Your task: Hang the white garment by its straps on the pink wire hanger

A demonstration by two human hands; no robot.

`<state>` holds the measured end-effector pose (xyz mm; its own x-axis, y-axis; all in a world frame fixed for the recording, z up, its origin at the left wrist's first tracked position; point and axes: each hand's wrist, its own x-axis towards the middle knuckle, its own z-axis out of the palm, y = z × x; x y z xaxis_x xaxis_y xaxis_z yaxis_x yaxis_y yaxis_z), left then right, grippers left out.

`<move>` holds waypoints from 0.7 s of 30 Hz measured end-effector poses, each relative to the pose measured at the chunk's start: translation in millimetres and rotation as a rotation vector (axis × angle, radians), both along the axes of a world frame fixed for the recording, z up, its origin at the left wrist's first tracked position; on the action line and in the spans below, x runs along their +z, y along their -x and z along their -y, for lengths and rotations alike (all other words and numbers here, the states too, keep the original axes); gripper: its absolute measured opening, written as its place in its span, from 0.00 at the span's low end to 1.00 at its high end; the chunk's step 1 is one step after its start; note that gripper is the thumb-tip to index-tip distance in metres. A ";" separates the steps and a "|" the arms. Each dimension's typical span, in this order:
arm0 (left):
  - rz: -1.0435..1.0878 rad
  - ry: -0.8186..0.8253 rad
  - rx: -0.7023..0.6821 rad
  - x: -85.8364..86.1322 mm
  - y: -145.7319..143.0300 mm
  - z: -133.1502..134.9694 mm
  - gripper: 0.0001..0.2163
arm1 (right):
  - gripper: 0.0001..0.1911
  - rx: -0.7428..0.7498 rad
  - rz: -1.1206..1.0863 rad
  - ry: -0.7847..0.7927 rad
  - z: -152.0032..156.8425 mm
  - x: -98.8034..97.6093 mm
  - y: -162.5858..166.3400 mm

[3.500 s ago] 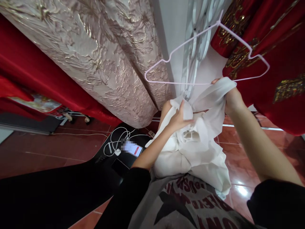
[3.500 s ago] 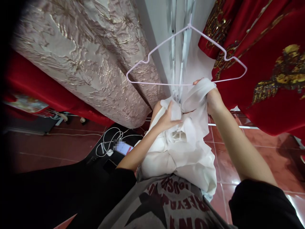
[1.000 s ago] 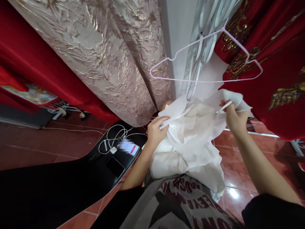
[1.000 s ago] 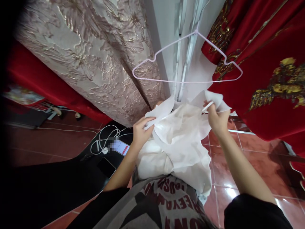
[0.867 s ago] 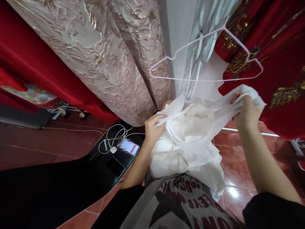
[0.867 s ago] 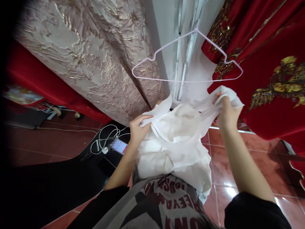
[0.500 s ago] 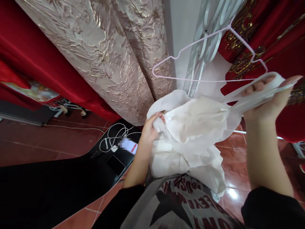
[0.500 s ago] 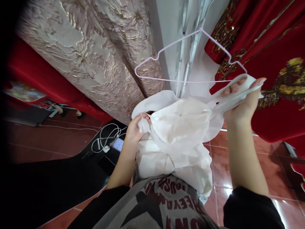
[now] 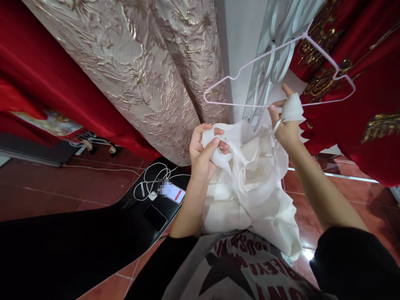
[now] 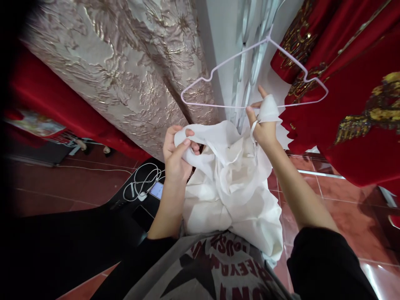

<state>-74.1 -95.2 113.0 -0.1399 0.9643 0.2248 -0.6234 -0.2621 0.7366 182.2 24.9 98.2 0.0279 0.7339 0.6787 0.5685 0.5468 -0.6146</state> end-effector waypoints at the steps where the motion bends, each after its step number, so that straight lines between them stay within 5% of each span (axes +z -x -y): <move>1: -0.009 0.011 0.020 -3.3 0.1 -3.2 0.21 | 0.41 -0.015 -0.015 -0.016 -0.4 -1.2 -3.8; 5: -0.111 0.102 0.009 -33.0 5.5 -9.8 0.16 | 0.38 -0.024 -0.056 0.017 5.0 1.5 -19.4; 11: -0.641 0.143 0.036 -72.7 14.4 1.3 0.06 | 0.34 0.034 -0.080 0.103 20.9 16.0 -25.0; 15: -0.879 0.160 -0.020 -69.3 9.9 18.4 0.09 | 0.31 0.048 -0.103 0.131 26.2 20.9 -20.5; 21: -1.088 0.249 0.115 -56.6 -16.3 19.6 0.12 | 0.32 0.044 -0.109 0.124 30.4 23.4 -12.7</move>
